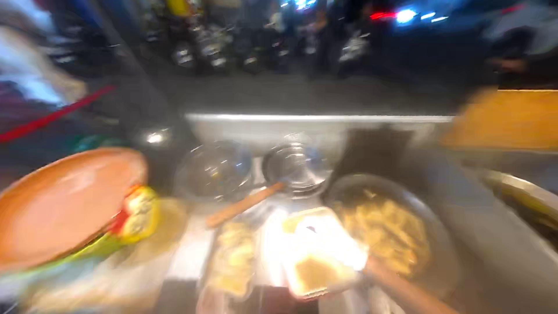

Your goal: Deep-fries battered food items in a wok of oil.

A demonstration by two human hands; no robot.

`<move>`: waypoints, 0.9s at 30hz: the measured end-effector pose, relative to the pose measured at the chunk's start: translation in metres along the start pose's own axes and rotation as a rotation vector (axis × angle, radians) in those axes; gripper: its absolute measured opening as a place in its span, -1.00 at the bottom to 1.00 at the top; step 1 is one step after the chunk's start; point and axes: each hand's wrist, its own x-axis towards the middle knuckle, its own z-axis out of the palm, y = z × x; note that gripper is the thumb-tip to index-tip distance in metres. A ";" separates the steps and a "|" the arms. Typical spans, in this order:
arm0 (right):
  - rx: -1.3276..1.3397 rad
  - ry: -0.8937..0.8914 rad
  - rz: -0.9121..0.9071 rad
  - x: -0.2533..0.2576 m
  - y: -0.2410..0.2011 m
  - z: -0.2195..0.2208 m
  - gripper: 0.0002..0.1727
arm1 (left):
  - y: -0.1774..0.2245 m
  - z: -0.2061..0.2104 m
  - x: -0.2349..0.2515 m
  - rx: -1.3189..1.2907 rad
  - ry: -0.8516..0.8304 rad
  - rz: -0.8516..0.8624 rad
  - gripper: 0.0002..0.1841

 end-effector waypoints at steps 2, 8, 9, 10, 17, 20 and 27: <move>-0.082 -0.095 -0.228 0.036 -0.006 0.043 -0.64 | -0.002 -0.011 0.005 0.016 0.110 -0.150 -0.49; -0.303 -0.226 -0.617 0.158 -0.062 0.169 -0.54 | -0.014 -0.007 0.014 0.005 0.153 -0.432 -0.48; -0.354 -0.281 -0.490 0.162 -0.077 0.172 -0.50 | -0.020 0.001 0.016 -0.022 0.143 -0.478 -0.47; -0.422 -0.318 -0.400 0.174 -0.094 0.178 -0.49 | -0.023 0.009 0.019 -0.067 0.135 -0.524 -0.47; -0.679 -0.339 -0.223 0.199 -0.106 0.252 -0.34 | -0.033 0.029 0.017 -0.214 0.092 -0.656 -0.58; -0.617 -0.265 -0.224 0.181 -0.098 0.263 -0.25 | -0.036 0.031 0.015 -0.232 0.090 -0.616 -0.58; -0.390 -0.196 -0.287 0.187 -0.073 0.297 0.00 | -0.024 0.030 0.012 -0.210 0.074 -0.598 -0.57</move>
